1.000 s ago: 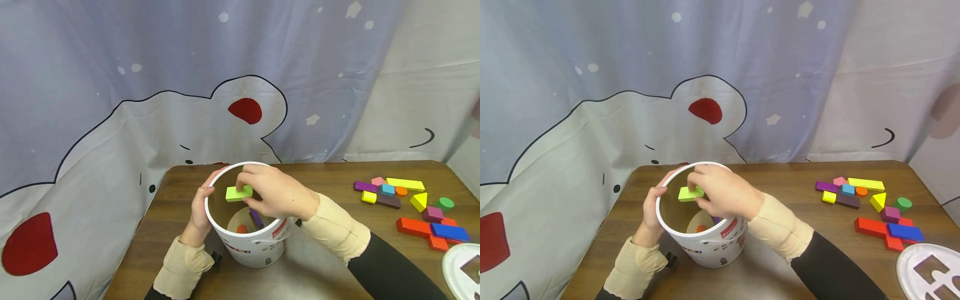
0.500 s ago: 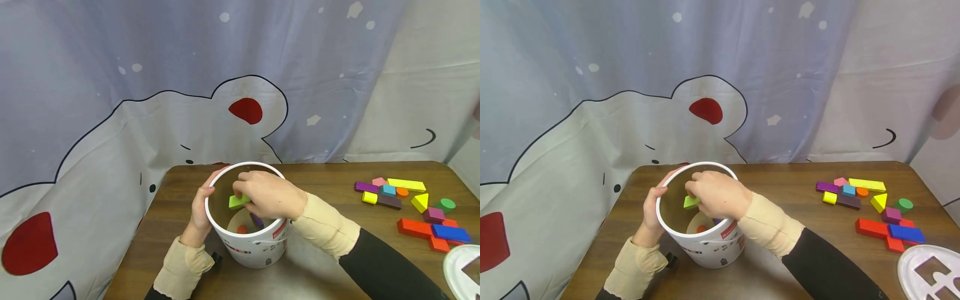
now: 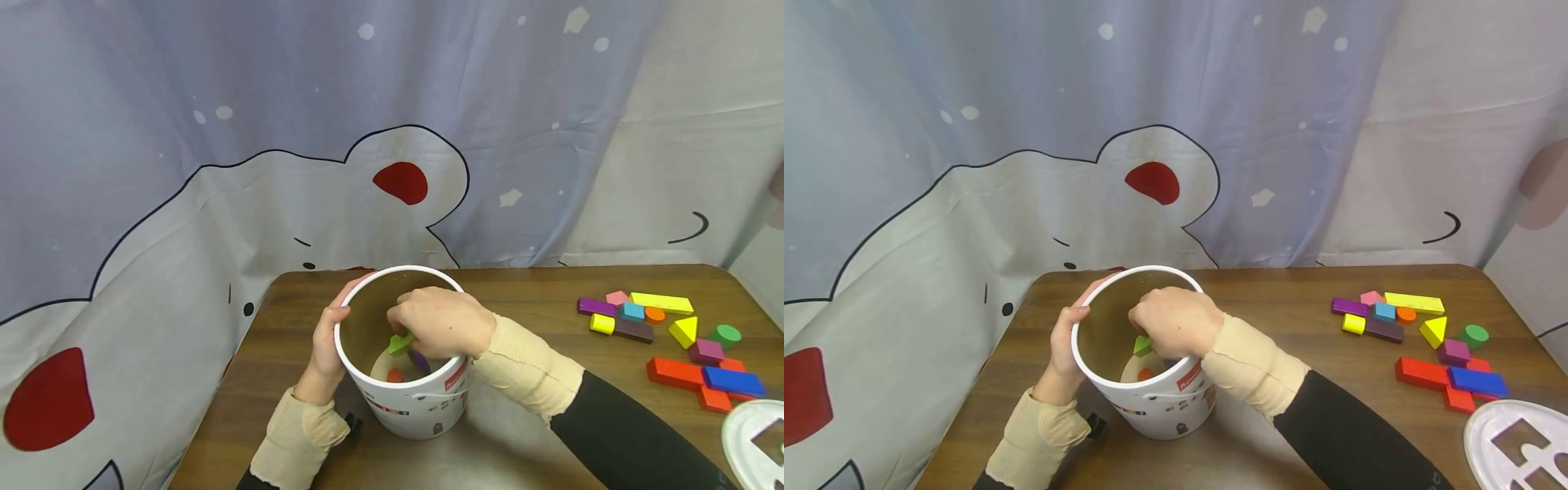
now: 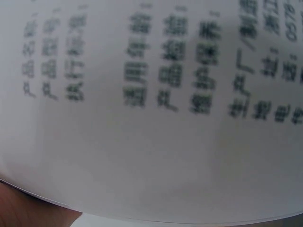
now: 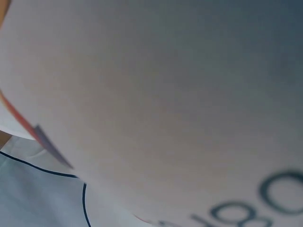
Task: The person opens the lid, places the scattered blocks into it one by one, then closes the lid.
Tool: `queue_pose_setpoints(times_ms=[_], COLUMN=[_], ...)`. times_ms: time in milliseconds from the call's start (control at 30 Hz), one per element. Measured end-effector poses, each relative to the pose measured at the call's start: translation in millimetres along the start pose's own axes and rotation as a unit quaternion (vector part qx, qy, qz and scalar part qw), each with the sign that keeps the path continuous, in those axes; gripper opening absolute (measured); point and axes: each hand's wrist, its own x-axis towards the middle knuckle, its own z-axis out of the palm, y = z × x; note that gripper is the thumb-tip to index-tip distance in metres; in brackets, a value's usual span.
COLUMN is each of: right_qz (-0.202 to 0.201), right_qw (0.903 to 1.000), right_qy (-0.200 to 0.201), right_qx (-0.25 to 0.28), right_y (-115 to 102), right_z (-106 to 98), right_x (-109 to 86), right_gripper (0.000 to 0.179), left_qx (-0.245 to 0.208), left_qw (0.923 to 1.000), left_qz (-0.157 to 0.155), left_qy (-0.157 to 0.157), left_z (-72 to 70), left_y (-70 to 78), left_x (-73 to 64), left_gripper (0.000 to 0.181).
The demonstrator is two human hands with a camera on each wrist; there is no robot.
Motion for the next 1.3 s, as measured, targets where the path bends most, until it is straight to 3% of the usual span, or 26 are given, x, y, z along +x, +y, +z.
queue_pose_setpoints(times_ms=[367,600,833,1067,1300], right_qz=[-0.005,-0.027,-0.027,-0.031,-0.029], right_qw=[1.0000,0.9995,0.9993,0.9963,0.9851], right_qy=[-0.001,0.004,0.023,0.080,0.167], right_qx=[0.001,-0.016,-0.010,0.003,0.026], right_y=[0.1,-1.0,-1.0,-0.1,2.9], right_z=[-1.4,-2.4,-2.4,-1.3,-1.3], right_x=[-0.3,-1.7,-2.7,-5.8,-9.4], right_gripper=[0.015,0.046,0.043,0.041,0.033], left_qx=[-0.007,0.007,0.014,0.001,0.006], left_qw=[1.0000,1.0000,0.9999,1.0000,0.9996], left_qz=[0.003,-0.003,-0.004,0.003,0.019], left_qy=[-0.004,0.002,0.008,-0.006,-0.023], left_z=[0.4,4.6,7.8,2.8,4.6], left_y=[0.5,6.0,9.7,4.3,5.7], left_x=[0.3,-0.7,-0.5,-0.1,0.1], left_gripper=[0.063,0.065,0.067,0.066,0.062])
